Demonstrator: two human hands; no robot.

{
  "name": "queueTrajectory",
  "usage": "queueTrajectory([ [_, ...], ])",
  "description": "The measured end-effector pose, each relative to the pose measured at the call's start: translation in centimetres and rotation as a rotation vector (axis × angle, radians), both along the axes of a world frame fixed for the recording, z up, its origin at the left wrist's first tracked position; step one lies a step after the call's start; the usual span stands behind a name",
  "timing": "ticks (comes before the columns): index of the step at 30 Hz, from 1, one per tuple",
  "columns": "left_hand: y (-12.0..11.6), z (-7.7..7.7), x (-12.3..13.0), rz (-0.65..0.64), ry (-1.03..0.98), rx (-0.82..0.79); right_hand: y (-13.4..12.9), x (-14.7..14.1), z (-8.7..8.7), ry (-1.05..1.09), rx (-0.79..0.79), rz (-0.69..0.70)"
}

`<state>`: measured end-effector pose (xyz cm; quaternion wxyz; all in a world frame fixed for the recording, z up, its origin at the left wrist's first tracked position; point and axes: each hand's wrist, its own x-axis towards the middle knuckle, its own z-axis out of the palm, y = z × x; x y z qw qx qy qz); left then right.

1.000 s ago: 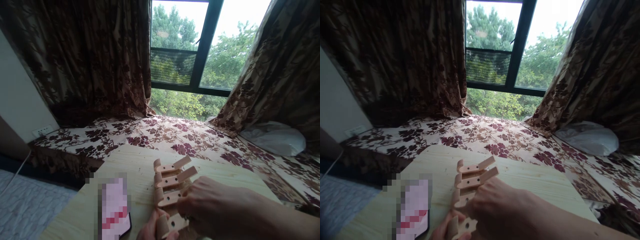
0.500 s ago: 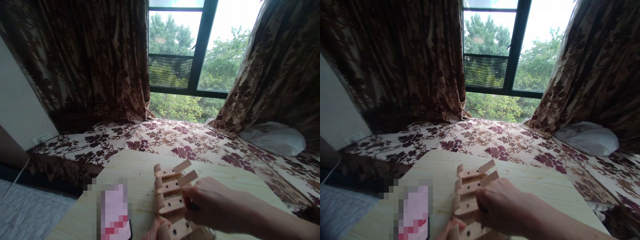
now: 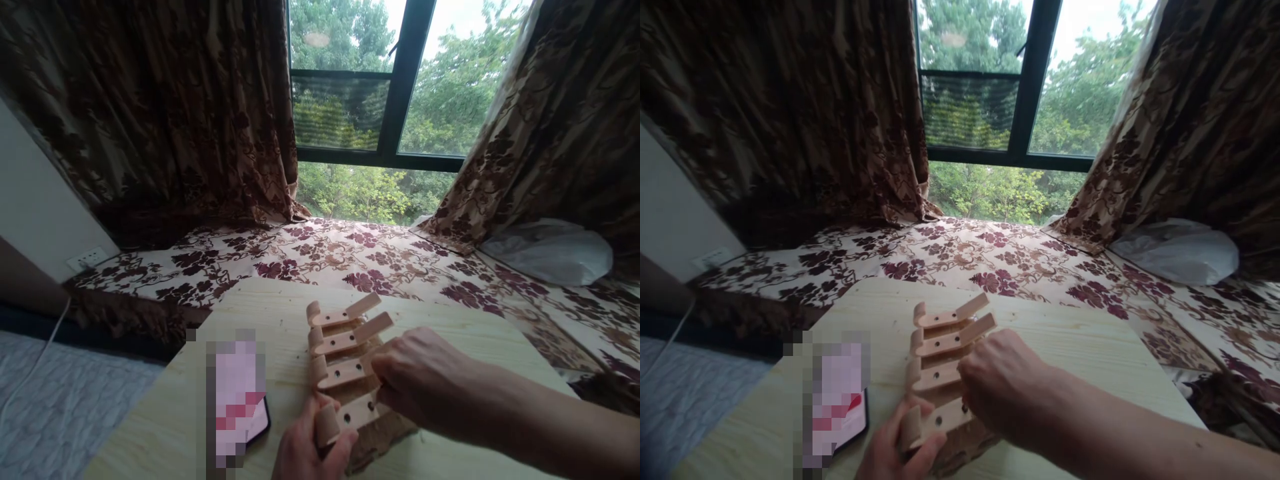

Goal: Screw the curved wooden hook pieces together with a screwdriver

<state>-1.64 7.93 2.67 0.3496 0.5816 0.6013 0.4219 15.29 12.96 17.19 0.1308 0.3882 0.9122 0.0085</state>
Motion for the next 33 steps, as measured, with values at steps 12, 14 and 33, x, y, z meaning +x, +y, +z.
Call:
queueTrajectory([
  [12, -0.1, -0.2, 0.1, -0.039, -0.010, -0.035, -0.1, -1.1, -0.1, 0.105, 0.242, 0.364],
  [14, -0.1, -0.2, 0.1, -0.034, -0.022, -0.033, 0.8, -1.0, 0.4, -0.018, 0.021, 0.284],
  [33, -0.5, 3.0, -4.4, 0.015, -0.022, -0.123, 1.6, -0.6, 2.5, 0.143, -0.029, 0.079],
])
